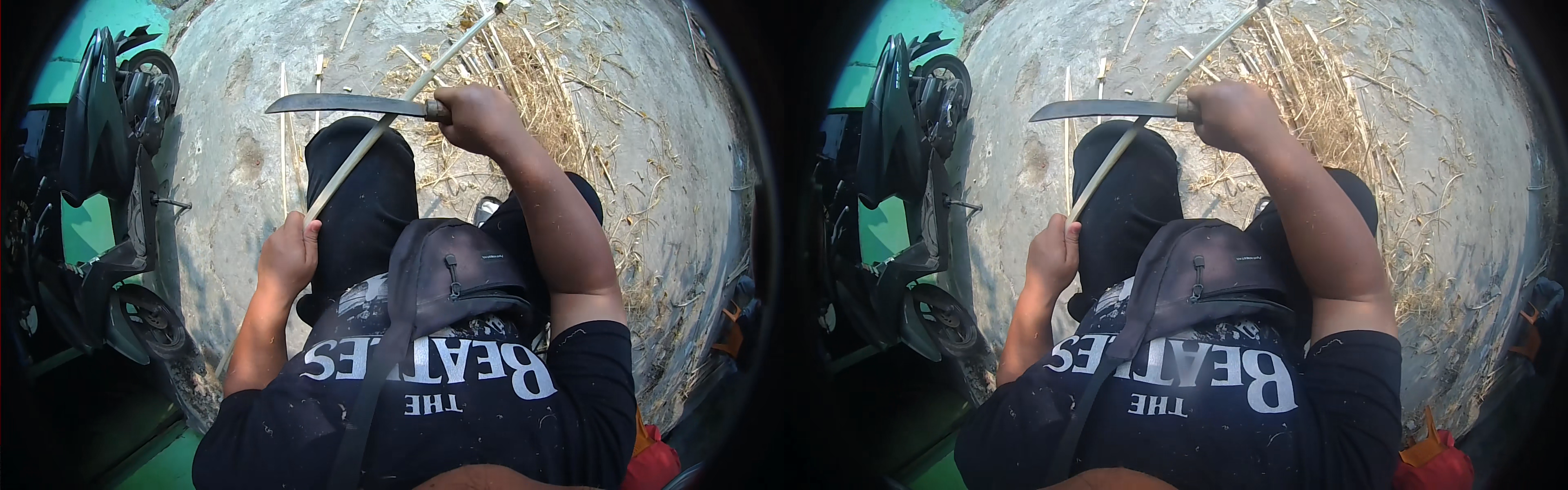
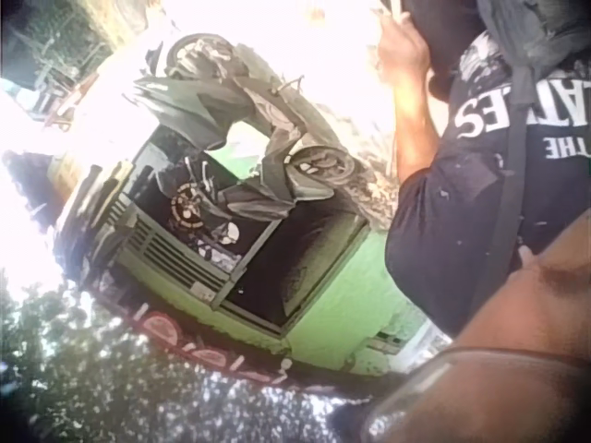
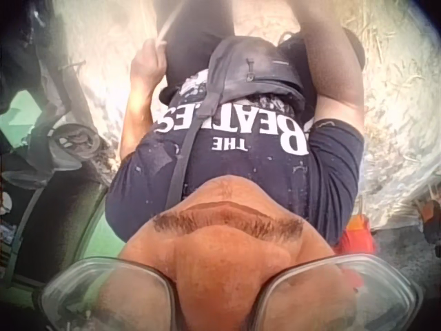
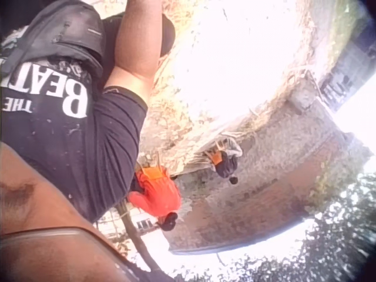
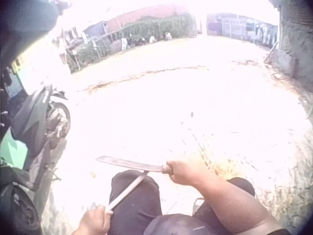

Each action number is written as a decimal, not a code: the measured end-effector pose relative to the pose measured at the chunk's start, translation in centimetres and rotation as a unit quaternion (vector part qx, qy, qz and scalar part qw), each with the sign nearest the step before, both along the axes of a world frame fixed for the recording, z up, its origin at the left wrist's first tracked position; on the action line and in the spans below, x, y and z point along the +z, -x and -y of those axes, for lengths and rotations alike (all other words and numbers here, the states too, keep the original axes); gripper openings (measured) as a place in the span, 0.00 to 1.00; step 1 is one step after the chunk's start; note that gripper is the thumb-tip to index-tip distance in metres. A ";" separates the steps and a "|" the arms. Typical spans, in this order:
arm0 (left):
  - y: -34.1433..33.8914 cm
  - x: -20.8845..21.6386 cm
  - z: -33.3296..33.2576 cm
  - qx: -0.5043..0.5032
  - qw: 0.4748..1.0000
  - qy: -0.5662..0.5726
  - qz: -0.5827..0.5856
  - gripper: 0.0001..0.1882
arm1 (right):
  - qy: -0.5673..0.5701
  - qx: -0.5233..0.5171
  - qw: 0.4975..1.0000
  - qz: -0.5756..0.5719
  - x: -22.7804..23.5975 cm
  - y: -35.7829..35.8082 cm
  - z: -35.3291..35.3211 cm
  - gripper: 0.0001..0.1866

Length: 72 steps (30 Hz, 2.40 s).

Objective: The person whittles bamboo sticks using a machete by scraping along the length of a stick, setting it down to pick up another bamboo stick, and shaving it with the machete.

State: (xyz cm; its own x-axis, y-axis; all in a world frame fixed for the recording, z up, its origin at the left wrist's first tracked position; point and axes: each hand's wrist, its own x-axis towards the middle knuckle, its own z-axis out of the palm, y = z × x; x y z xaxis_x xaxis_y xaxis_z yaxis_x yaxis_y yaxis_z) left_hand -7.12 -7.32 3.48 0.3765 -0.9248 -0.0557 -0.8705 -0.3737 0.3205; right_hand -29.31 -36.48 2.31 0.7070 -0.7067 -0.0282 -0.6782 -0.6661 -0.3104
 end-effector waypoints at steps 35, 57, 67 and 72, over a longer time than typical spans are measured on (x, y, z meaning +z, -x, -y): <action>0.0 1.5 0.1 -0.017 0.998 -0.011 0.067 0.19 | -0.127 -0.076 0.989 -0.014 1.1 1.4 1.4 0.16; 0.3 1.8 1.8 0.013 0.997 -0.020 0.071 0.20 | -0.183 -0.182 0.965 0.049 -4.6 4.2 7.9 0.19; -0.5 -0.1 0.4 0.015 0.999 0.042 0.006 0.20 | -0.213 -0.194 0.950 0.121 -3.2 2.5 7.1 0.15; -1.6 1.0 0.4 -0.007 0.998 -0.028 -0.053 0.22 | -0.201 -0.125 0.964 0.124 -4.8 3.0 5.9 0.15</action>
